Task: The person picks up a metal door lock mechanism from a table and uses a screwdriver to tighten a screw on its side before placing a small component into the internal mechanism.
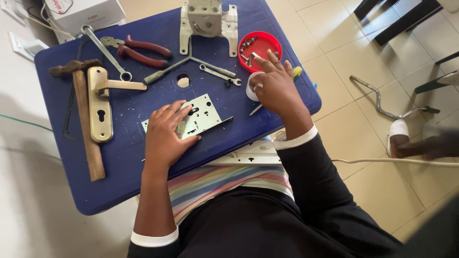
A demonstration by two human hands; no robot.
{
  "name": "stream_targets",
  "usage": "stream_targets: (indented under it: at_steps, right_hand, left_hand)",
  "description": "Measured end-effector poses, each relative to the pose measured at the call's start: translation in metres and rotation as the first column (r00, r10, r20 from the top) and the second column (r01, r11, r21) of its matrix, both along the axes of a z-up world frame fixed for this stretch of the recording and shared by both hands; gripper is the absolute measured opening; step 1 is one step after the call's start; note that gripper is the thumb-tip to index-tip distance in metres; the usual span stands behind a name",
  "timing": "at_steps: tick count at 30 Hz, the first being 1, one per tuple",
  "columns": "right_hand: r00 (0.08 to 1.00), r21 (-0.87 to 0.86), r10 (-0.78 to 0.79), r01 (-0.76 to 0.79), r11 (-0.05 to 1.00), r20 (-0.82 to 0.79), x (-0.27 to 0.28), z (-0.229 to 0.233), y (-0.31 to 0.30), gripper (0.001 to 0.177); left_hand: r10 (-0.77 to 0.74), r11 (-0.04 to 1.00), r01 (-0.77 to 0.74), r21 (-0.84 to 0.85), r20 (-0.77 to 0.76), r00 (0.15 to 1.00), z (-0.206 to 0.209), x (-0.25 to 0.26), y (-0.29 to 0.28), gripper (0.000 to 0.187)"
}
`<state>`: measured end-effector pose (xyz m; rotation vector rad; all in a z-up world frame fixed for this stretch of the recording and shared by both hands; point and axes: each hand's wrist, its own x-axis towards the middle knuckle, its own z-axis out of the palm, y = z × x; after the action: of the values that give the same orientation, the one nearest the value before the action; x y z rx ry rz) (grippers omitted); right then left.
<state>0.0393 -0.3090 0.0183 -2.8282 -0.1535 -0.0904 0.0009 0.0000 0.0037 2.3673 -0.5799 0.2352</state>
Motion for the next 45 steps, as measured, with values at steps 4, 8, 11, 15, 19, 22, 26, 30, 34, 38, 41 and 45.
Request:
stream_targets:
  at_steps: [4, 8, 11, 15, 19, 22, 26, 30, 34, 38, 41, 45]
  right_hand:
    - [0.997, 0.15, 0.072, -0.069, 0.986, -0.017, -0.009, 0.004, -0.007, 0.023]
    - [0.991, 0.11, 0.117, -0.109, 0.988, -0.068, -0.011, 0.013, -0.005, 0.055]
    - [0.993, 0.125, 0.11, -0.104, 0.987, -0.044, -0.012, 0.012, -0.002, 0.049]
    - [0.998, 0.158, 0.034, -0.025, 0.987, -0.059, -0.01, 0.008, -0.001, 0.037]
    - [0.997, 0.186, 0.068, -0.062, 0.981, -0.025, -0.015, 0.012, -0.003, 0.047]
    - [0.995, 0.162, 0.1, -0.097, 0.982, -0.009, -0.016, 0.014, -0.002, 0.056]
    - [0.99, 0.067, 0.143, -0.142, 0.988, 0.002, -0.013, 0.012, -0.001, 0.055]
    - [0.99, 0.065, 0.141, -0.141, 0.988, 0.009, -0.013, 0.008, -0.001, 0.046]
    - [0.99, 0.082, 0.139, -0.141, 0.987, 0.034, -0.008, 0.0, -0.007, 0.03]
    - [0.996, 0.061, 0.075, -0.078, 0.995, 0.045, -0.001, -0.005, -0.004, 0.022]
    - [0.995, 0.03, 0.028, -0.031, 0.999, 0.099, 0.004, -0.007, 0.001, 0.013]
    - [0.983, 0.001, -0.008, 0.008, 1.0, 0.182, 0.014, -0.018, 0.002, 0.008]
  left_hand:
    - [-0.009, 1.0, 0.009, 0.003, 0.015, 1.0, 0.001, 0.001, 0.0, 0.077]
    - [0.001, 1.0, -0.001, -0.002, 0.004, 1.0, 0.002, 0.0, -0.001, 0.078]
    - [0.004, 1.0, -0.004, 0.002, -0.009, 1.0, 0.003, 0.0, -0.002, 0.078]
    - [-0.001, 1.0, 0.001, 0.003, 0.002, 1.0, 0.003, 0.0, -0.001, 0.078]
    - [0.009, 1.0, -0.009, 0.006, 0.004, 1.0, 0.001, 0.0, -0.001, 0.079]
    - [-0.002, 1.0, 0.002, -0.004, -0.004, 1.0, 0.0, 0.0, -0.001, 0.078]
    - [-0.019, 0.998, 0.018, 0.053, 0.021, 1.0, -0.001, 0.003, -0.001, 0.079]
    - [-0.007, 0.997, 0.006, 0.071, 0.016, 1.0, 0.0, 0.001, 0.0, 0.077]
    - [-0.001, 0.998, 0.0, 0.063, 0.008, 1.0, 0.0, 0.001, -0.002, 0.076]
    - [0.01, 0.998, -0.01, 0.066, 0.009, 1.0, 0.0, 0.0, -0.002, 0.075]
    - [0.015, 0.998, -0.015, 0.063, 0.003, 1.0, -0.001, 0.0, -0.002, 0.075]
    - [-0.012, 0.997, 0.011, 0.082, 0.013, 1.0, -0.003, 0.002, -0.001, 0.079]
